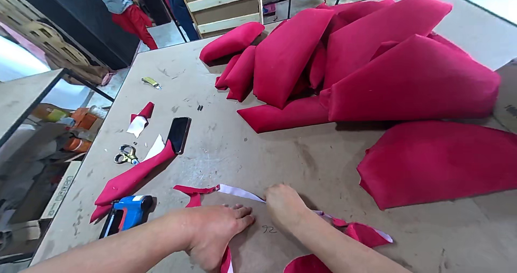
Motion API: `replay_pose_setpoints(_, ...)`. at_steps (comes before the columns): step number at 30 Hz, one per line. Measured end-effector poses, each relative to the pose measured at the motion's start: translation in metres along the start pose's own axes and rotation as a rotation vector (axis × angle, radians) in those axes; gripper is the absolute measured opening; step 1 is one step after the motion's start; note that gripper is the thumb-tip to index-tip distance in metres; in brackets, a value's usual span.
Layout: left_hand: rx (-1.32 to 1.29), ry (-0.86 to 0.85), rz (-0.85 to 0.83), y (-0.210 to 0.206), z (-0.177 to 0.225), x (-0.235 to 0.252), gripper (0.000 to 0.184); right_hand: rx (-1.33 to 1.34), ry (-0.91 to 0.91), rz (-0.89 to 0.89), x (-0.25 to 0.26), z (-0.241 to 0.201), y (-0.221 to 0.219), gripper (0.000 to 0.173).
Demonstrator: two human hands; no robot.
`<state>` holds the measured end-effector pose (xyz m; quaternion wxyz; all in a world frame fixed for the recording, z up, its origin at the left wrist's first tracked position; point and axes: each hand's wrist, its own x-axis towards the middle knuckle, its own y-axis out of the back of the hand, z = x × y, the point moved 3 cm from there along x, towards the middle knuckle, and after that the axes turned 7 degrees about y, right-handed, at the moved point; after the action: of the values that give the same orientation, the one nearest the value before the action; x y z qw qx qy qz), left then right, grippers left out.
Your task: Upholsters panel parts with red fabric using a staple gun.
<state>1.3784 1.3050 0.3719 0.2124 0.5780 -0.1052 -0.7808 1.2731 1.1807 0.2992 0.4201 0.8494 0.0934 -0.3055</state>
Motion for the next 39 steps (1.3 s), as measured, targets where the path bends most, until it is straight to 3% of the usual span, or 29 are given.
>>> replay_pose_setpoints(5,-0.015,0.044,0.090,-0.027,0.006,-0.001,0.119,-0.014,-0.026,0.086,-0.023,-0.017,-0.013,0.027)
replay_pose_setpoints(9,-0.032,0.086,0.243,-0.063,0.013,0.001,0.124,-0.075,-0.072,0.264,-0.037,-0.034,-0.041,0.043)
replay_pose_setpoints(13,-0.015,0.110,0.404,-0.097,0.020,0.006,0.128,-0.171,-0.100,0.427,-0.042,-0.043,-0.065,0.044)
replay_pose_setpoints(19,0.011,0.041,0.895,-0.153,0.013,0.013,0.116,-0.287,-0.094,0.784,-0.054,-0.045,-0.102,0.045)
replay_pose_setpoints(21,-0.071,0.206,1.090,-0.171,-0.002,-0.008,0.100,-0.309,-0.054,0.902,-0.053,-0.043,-0.105,0.045)
replay_pose_setpoints(23,-0.168,0.541,1.300,-0.201,-0.036,-0.046,0.076,-0.309,-0.017,0.979,-0.054,-0.040,-0.107,0.043)
replay_pose_setpoints(24,-0.205,0.743,1.349,-0.222,-0.062,-0.064,0.074,-0.300,-0.010,1.003,-0.054,-0.039,-0.108,0.043)
replay_pose_setpoints(27,-0.407,1.175,1.190,-0.262,-0.121,-0.087,0.100,-0.268,-0.001,0.982,-0.056,-0.037,-0.109,0.042)
replay_pose_setpoints(32,-0.605,1.366,0.981,-0.253,-0.173,-0.083,0.096,-0.276,0.013,1.007,-0.056,-0.035,-0.108,0.040)
replay_pose_setpoints(35,-0.892,1.271,0.913,-0.248,-0.189,-0.094,0.085,-0.248,0.035,1.007,-0.057,-0.035,-0.109,0.039)
replay_pose_setpoints(37,-1.127,1.168,1.084,-0.234,-0.175,-0.103,0.054,-0.238,0.046,1.021,-0.057,-0.034,-0.112,0.039)
replay_pose_setpoints(39,-1.373,0.982,1.223,-0.199,-0.138,-0.110,0.039,-0.235,0.046,1.059,-0.055,-0.031,-0.112,0.038)
